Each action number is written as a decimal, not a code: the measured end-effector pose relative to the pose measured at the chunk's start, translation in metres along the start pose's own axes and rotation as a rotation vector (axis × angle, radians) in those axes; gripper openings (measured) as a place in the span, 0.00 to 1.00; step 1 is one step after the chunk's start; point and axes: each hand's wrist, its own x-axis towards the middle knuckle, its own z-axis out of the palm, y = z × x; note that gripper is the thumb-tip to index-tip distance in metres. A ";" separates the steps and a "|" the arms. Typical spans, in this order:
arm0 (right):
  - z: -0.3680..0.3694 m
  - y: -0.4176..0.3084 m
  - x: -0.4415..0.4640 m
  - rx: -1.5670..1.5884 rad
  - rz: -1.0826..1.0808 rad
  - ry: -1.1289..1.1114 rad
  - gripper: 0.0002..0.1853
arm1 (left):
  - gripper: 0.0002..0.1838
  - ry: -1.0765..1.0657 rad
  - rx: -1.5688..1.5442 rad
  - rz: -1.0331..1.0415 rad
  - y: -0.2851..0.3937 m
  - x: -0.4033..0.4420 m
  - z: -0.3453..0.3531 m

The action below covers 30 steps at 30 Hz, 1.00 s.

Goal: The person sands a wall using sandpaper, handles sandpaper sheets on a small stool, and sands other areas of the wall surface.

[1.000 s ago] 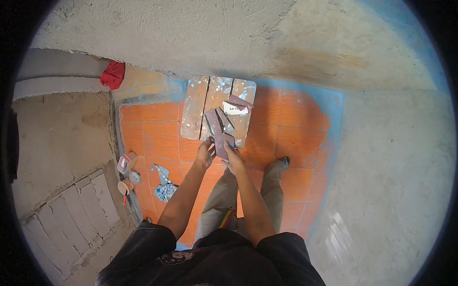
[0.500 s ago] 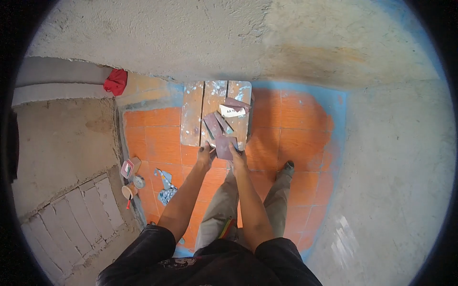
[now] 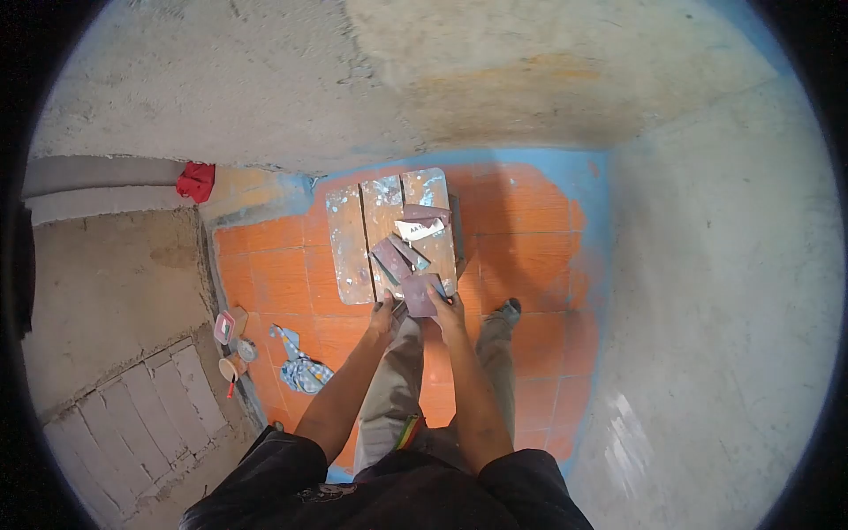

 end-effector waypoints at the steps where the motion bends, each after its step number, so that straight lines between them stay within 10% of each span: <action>1: -0.003 0.000 0.001 -0.027 -0.010 0.008 0.23 | 0.22 0.016 0.008 -0.008 -0.001 -0.006 0.004; 30: 0.003 -0.027 -0.033 -0.255 -0.036 0.319 0.33 | 0.23 -0.266 0.023 -0.539 0.042 -0.010 -0.013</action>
